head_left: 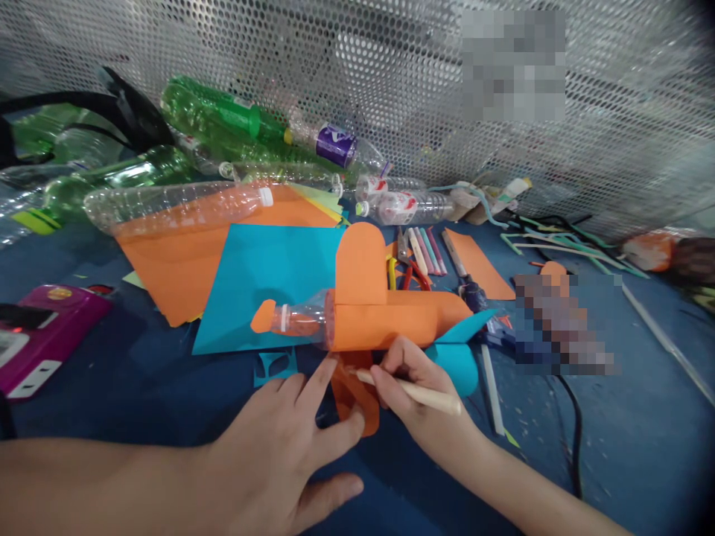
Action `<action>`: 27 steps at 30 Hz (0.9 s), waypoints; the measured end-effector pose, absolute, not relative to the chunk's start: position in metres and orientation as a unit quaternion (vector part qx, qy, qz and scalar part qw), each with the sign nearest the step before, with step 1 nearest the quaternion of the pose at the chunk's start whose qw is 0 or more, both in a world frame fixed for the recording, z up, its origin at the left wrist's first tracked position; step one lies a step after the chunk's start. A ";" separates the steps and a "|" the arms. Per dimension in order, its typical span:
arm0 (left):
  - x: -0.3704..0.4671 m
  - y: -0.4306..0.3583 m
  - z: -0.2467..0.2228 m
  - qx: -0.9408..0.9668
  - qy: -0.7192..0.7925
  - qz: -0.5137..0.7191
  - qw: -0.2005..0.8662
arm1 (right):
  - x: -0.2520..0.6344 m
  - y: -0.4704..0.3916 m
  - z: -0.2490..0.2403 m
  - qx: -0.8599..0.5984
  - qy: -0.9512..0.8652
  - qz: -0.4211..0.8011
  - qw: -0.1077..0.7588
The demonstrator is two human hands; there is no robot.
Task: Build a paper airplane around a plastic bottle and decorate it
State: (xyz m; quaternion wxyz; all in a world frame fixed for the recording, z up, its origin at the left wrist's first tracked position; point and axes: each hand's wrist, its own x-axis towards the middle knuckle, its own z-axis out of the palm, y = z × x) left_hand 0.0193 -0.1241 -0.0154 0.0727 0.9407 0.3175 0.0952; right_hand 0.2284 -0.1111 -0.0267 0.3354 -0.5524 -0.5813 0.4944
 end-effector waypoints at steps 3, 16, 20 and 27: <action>0.019 -0.124 -0.016 0.940 0.318 0.097 0.073 | 0.227 -0.110 -0.026 -0.546 -0.580 0.498 0.342; 0.020 -0.124 -0.015 0.939 0.320 0.092 0.081 | 0.225 -0.109 -0.020 -0.547 -0.588 0.488 0.342; 0.020 -0.124 -0.014 0.938 0.325 0.089 0.080 | 0.225 -0.109 -0.019 -0.543 -0.600 0.481 0.338; 0.021 -0.124 -0.013 0.937 0.327 0.092 0.083 | 0.225 -0.109 -0.021 -0.544 -0.595 0.489 0.333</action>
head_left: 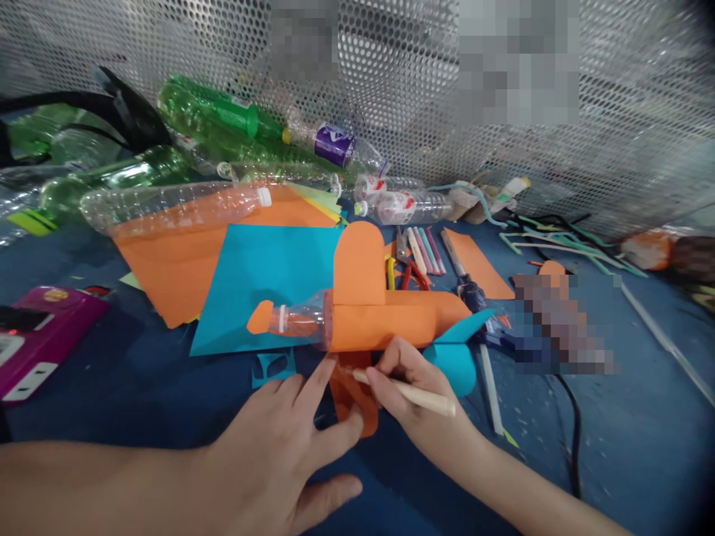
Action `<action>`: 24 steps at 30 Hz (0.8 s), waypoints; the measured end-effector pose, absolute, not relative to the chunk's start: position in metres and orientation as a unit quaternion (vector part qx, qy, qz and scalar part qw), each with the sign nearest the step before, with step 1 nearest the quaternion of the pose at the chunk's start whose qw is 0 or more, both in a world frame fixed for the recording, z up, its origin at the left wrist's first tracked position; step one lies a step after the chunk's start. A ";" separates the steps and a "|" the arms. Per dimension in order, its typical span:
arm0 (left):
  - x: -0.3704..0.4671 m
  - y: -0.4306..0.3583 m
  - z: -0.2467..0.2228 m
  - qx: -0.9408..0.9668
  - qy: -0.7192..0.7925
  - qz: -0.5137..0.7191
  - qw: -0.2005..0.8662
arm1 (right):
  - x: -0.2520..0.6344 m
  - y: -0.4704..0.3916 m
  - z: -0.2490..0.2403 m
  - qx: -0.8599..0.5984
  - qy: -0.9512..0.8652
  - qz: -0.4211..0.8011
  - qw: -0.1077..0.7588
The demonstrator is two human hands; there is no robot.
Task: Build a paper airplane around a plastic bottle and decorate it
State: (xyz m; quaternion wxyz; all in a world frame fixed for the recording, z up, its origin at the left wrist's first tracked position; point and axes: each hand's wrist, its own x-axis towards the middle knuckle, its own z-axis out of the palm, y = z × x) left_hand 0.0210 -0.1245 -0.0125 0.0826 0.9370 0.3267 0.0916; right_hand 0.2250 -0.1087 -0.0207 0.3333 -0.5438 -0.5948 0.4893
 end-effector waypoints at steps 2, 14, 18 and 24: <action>0.021 -0.125 -0.013 0.937 0.328 0.093 0.080 | 0.225 -0.109 -0.022 -0.543 -0.590 0.494 0.336; 0.019 -0.125 -0.017 0.937 0.327 0.102 0.072 | 0.227 -0.110 -0.026 -0.550 -0.580 0.487 0.353; 0.019 -0.124 -0.017 0.937 0.327 0.099 0.072 | 0.227 -0.110 -0.025 -0.559 -0.586 0.475 0.344; 0.020 -0.123 -0.015 0.939 0.323 0.089 0.079 | 0.227 -0.110 -0.025 -0.558 -0.578 0.484 0.348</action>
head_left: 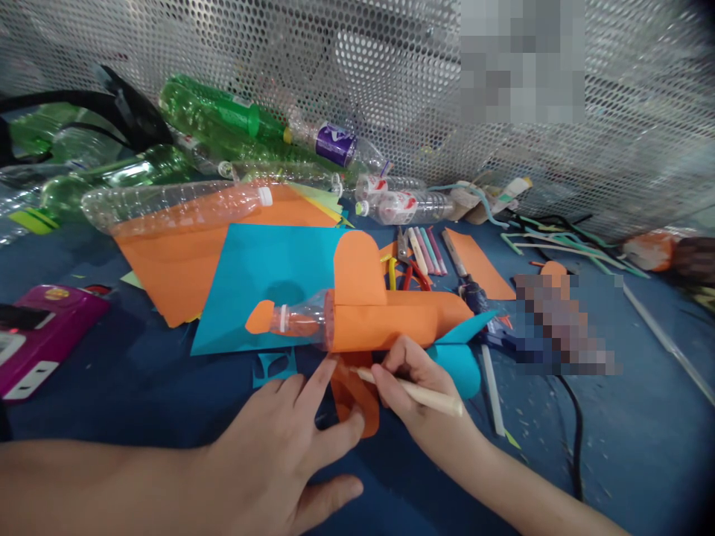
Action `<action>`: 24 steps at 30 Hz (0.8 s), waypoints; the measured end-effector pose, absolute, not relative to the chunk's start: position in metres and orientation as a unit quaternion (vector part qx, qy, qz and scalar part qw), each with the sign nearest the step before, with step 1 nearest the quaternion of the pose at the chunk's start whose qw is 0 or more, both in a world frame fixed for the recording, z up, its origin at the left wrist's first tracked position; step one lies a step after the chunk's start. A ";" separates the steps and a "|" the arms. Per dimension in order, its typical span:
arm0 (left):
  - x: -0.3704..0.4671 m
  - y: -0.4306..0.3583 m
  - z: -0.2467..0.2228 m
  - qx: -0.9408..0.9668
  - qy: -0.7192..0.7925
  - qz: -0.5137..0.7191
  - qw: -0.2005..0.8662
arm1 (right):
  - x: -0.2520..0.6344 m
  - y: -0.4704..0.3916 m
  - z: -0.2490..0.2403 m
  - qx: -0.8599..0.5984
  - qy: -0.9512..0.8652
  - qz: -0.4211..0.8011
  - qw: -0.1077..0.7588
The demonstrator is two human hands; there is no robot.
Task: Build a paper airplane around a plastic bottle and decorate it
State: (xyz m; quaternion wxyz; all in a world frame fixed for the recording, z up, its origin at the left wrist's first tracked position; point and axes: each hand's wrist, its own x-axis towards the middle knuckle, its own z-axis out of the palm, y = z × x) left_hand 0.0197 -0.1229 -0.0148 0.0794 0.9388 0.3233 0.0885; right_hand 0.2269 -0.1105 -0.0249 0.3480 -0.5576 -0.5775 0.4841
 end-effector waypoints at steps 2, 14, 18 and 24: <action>0.019 -0.124 -0.015 0.938 0.325 0.086 0.079 | 0.227 -0.110 -0.024 -0.556 -0.574 0.492 0.346; 0.020 -0.126 -0.012 0.933 0.344 0.084 0.066 | 0.231 -0.116 -0.008 -0.525 -0.594 0.488 0.365; 0.019 -0.125 -0.011 0.934 0.338 0.081 0.081 | 0.232 -0.113 -0.011 -0.528 -0.604 0.469 0.370; 0.017 -0.123 -0.013 0.940 0.317 0.085 0.090 | 0.229 -0.113 -0.017 -0.557 -0.595 0.445 0.371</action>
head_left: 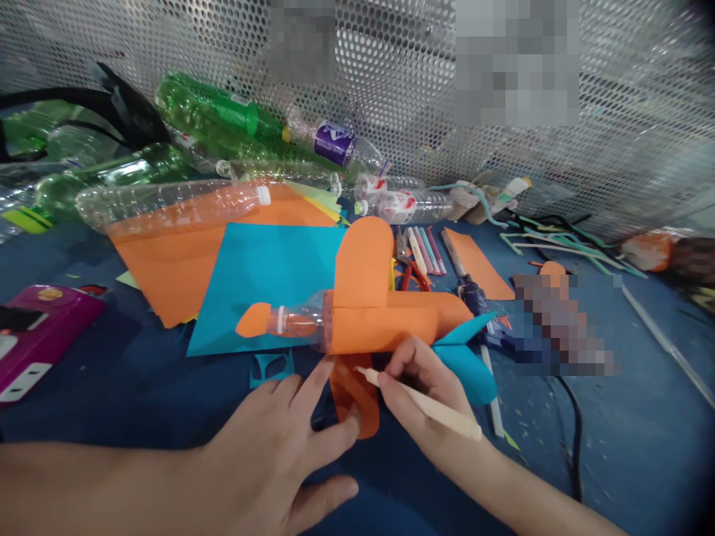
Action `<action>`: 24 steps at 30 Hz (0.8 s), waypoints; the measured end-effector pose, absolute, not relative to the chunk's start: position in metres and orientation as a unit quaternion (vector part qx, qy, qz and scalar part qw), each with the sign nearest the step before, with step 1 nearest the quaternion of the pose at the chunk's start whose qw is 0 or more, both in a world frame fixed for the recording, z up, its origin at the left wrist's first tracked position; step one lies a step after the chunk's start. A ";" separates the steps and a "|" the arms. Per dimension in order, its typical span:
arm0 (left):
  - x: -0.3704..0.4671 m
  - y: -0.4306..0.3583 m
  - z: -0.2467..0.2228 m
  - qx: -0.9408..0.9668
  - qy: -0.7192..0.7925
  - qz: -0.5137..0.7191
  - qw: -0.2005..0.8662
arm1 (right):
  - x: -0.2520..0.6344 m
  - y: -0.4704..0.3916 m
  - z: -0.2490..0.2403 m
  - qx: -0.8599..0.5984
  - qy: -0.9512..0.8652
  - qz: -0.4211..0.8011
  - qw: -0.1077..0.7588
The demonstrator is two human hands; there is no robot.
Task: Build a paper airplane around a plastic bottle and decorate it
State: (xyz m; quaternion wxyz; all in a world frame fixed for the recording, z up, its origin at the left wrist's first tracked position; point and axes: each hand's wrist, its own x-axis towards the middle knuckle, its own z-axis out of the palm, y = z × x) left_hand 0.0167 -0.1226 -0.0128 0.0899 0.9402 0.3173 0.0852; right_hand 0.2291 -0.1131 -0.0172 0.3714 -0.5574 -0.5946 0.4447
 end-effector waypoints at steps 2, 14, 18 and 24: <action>0.017 -0.122 -0.013 0.941 0.316 0.081 0.091 | 0.229 -0.114 -0.020 -0.568 -0.587 0.441 0.372; 0.019 -0.122 -0.009 0.941 0.320 0.078 0.073 | 0.227 -0.113 -0.022 -0.568 -0.573 0.463 0.367; 0.018 -0.121 -0.010 0.947 0.303 0.085 0.062 | 0.227 -0.113 -0.021 -0.578 -0.574 0.447 0.369; 0.018 -0.121 -0.012 0.945 0.307 0.096 0.053 | 0.228 -0.113 -0.022 -0.575 -0.571 0.458 0.365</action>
